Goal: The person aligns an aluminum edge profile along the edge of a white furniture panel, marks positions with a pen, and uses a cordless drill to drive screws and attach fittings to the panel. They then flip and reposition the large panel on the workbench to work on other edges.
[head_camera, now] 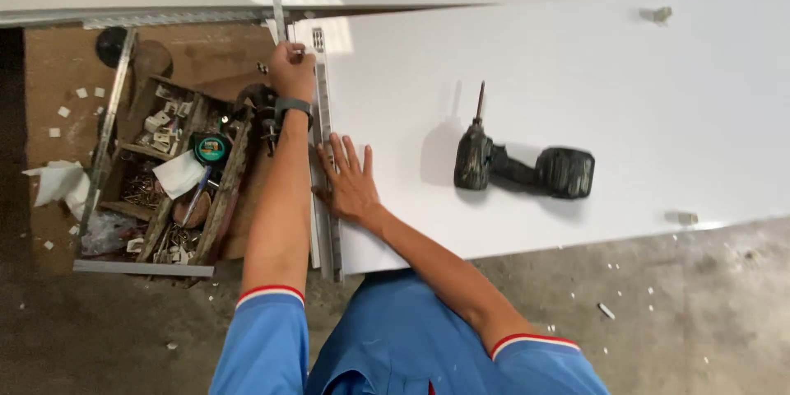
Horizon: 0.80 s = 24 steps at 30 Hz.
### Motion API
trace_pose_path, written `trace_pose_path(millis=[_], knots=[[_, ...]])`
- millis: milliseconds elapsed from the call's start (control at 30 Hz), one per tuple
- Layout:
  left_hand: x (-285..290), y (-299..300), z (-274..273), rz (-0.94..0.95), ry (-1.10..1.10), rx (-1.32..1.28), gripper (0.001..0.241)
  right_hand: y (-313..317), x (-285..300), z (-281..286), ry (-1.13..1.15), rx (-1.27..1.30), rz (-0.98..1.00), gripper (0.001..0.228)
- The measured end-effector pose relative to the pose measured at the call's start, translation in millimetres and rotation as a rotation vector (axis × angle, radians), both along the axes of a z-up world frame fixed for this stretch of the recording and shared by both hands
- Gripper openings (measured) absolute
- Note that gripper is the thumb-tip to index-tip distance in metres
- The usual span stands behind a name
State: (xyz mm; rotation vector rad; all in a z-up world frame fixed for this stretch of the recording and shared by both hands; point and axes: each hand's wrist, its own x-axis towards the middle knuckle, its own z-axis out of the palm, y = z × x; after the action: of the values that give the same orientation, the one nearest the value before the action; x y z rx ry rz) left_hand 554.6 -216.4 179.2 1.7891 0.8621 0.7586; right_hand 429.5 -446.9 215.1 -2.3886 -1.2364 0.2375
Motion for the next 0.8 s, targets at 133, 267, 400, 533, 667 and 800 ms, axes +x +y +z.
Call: trace_pose_path(millis=[133,267,400,533,667,800], knots=[[4.6,-3.7,3.8,0.057,-0.01,0.091,0.021,-3.9,8.2,7.9,0.027,-0.028,0.063,0.092],[6.4,-11.9,20.6,0.118,0.123,0.141,0.02,-7.9,18.8,24.0,0.073,-0.148,0.143,0.094],[14.2,-24.3,32.6,0.122,0.148,0.178,0.021,-6.2,22.2,11.8,0.072,-0.163,0.187,0.09],[17.7,-35.6,32.1,0.189,0.223,0.231,0.019,-7.9,26.6,7.4,0.08,-0.178,0.229,0.083],[16.4,-36.0,33.2,0.125,0.255,0.313,0.021,-8.4,27.7,5.4,0.074,-0.215,0.272,0.081],[18.5,-41.6,29.0,0.048,0.507,0.648,0.018,-9.1,27.1,-0.6,-0.005,-0.192,0.265,0.093]])
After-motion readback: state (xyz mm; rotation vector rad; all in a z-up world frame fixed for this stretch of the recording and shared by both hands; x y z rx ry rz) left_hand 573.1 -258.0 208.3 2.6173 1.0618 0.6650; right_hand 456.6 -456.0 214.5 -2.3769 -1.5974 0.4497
